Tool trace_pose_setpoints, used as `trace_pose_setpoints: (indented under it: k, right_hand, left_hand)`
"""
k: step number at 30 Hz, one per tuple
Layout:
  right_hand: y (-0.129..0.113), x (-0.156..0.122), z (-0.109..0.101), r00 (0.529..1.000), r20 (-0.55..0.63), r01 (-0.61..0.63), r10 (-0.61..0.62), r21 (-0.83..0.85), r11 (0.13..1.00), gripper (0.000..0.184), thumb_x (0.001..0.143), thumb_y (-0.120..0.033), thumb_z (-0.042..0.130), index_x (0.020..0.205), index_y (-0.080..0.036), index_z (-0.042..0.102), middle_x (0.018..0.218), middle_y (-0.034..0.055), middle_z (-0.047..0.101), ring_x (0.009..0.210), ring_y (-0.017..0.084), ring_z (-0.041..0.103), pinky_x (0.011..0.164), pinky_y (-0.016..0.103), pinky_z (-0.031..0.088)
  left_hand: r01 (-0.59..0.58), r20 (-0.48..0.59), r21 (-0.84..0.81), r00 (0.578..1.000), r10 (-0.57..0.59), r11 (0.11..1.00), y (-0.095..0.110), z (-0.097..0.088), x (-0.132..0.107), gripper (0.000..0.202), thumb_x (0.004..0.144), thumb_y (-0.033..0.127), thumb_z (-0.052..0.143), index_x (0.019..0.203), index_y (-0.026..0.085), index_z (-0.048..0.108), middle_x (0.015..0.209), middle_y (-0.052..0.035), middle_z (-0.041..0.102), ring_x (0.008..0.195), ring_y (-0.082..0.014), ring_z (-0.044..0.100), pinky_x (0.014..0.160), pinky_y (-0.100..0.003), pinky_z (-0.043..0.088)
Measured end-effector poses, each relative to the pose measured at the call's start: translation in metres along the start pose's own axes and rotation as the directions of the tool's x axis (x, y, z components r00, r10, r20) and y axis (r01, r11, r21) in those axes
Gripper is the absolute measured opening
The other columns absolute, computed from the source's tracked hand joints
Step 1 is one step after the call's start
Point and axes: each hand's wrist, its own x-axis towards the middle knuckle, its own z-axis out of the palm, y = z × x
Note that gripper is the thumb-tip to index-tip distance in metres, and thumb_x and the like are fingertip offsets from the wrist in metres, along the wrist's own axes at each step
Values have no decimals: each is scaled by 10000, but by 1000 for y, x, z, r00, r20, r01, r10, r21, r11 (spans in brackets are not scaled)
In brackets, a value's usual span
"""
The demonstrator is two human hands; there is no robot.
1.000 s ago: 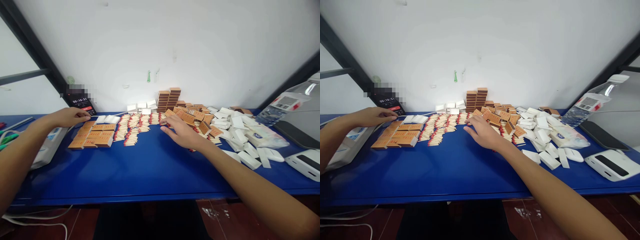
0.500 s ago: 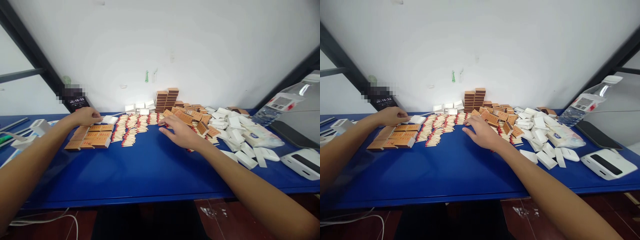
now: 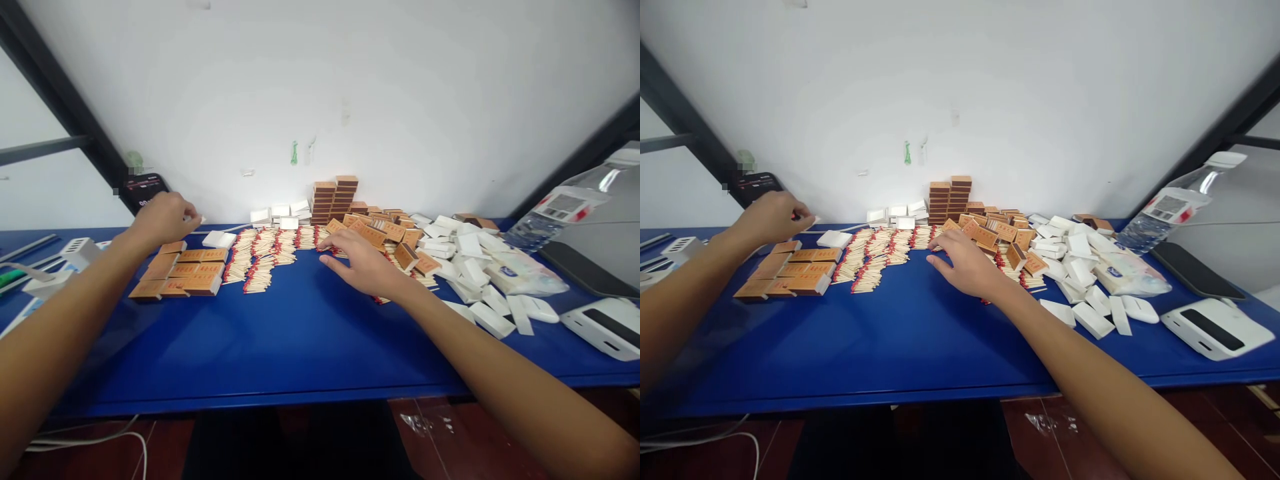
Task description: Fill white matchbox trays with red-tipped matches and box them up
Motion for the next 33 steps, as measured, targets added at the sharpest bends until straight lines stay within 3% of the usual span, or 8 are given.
trace_pose_setpoints:
  k: [3,5,9,12,16,19,23,33]
  right_hand:
    - [4,1,-5,999,-43,8,-9,-30,1000,187,1044,-330,588,1124,-204,701,1167,131,736,1150,297,655,1021,473,504]
    - [7,3,-10,998,-70,-10,5,-71,997,183,1040,-317,585,1088,-196,713,1135,131,748,1103,296,664,984,462,503]
    - [8,5,-13,998,-62,-35,28,-119,992,165,1019,-259,593,956,-197,732,963,98,753,958,267,668,890,415,495]
    - [10,4,-6,999,-20,-28,26,-107,994,129,984,-221,635,901,-206,732,889,71,731,899,242,655,840,375,485]
    - [21,4,-4,997,25,-61,68,-211,976,105,946,-176,663,871,-206,730,896,78,723,942,258,643,843,370,465]
    - [32,4,-14,990,55,-108,129,-285,952,91,932,-188,683,854,-201,727,862,78,716,892,254,634,784,355,440]
    - [42,4,-24,975,146,-118,168,-305,945,151,889,-143,680,752,-207,688,771,59,688,813,237,614,721,336,417]
    - [35,2,-22,954,230,-145,191,-204,968,149,939,-216,620,797,-219,661,760,37,687,710,206,595,653,333,393]
  left_hand:
    - [-73,-18,44,997,74,996,39,-9,-6,526,1052,552,512,960,110,784,1027,-113,722,1025,-240,594,1062,-450,470]
    - [-239,-39,-46,971,237,970,83,-10,-18,447,1074,493,495,1003,153,776,1263,-137,700,1163,-271,613,1071,-449,488]
    - [-503,34,-267,847,530,822,170,3,-55,259,1104,312,492,1060,200,721,1100,-85,752,1046,-241,676,974,-408,536]
    - [-607,-15,-288,777,630,741,201,22,-75,180,1089,235,523,1071,184,695,1200,-104,753,1115,-265,675,990,-431,532]
    - [-623,-68,-375,757,650,687,202,44,-81,136,1080,224,547,1099,199,679,1272,-103,740,1145,-261,665,983,-427,533]
    - [-525,-46,-489,813,580,697,196,52,-81,162,1052,295,623,1191,218,658,1214,-86,745,1122,-251,668,973,-410,541]
    - [-415,-14,-531,876,482,739,190,50,-82,429,953,369,745,1339,223,629,1205,-74,734,1158,-270,661,1026,-437,533]
    - [-379,21,-511,892,451,772,182,46,-80,241,922,395,772,1090,221,769,1058,-71,708,1053,-263,645,982,-442,528]
